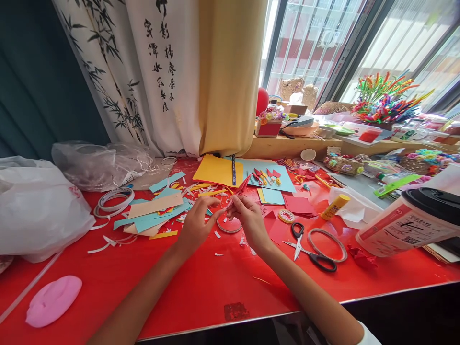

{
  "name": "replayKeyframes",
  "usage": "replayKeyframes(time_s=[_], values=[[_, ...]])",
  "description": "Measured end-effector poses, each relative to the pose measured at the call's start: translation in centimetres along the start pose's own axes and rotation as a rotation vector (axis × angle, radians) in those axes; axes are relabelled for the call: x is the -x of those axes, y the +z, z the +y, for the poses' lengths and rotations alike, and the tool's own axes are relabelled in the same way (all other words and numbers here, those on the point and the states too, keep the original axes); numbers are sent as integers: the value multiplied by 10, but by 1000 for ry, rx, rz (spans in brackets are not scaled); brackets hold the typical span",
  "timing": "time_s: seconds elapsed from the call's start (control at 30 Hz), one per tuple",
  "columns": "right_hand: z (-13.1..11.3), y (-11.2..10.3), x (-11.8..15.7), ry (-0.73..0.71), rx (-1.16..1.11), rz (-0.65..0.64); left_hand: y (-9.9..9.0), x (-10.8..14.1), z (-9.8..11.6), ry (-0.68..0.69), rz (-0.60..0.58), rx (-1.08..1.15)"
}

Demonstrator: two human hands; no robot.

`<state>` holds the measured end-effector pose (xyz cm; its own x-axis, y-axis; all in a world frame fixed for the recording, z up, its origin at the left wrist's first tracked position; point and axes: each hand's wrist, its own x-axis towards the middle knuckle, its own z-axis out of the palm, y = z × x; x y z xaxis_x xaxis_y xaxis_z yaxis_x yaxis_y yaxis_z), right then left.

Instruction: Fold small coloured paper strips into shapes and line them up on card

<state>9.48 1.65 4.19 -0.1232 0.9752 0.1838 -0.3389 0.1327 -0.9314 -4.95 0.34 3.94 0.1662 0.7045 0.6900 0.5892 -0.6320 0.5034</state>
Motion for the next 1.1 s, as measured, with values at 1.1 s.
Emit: replayKeyframes(time_s=[1.1], values=[[6, -7, -1, -208, 475, -160, -4, -4, -9, 160, -184, -9]])
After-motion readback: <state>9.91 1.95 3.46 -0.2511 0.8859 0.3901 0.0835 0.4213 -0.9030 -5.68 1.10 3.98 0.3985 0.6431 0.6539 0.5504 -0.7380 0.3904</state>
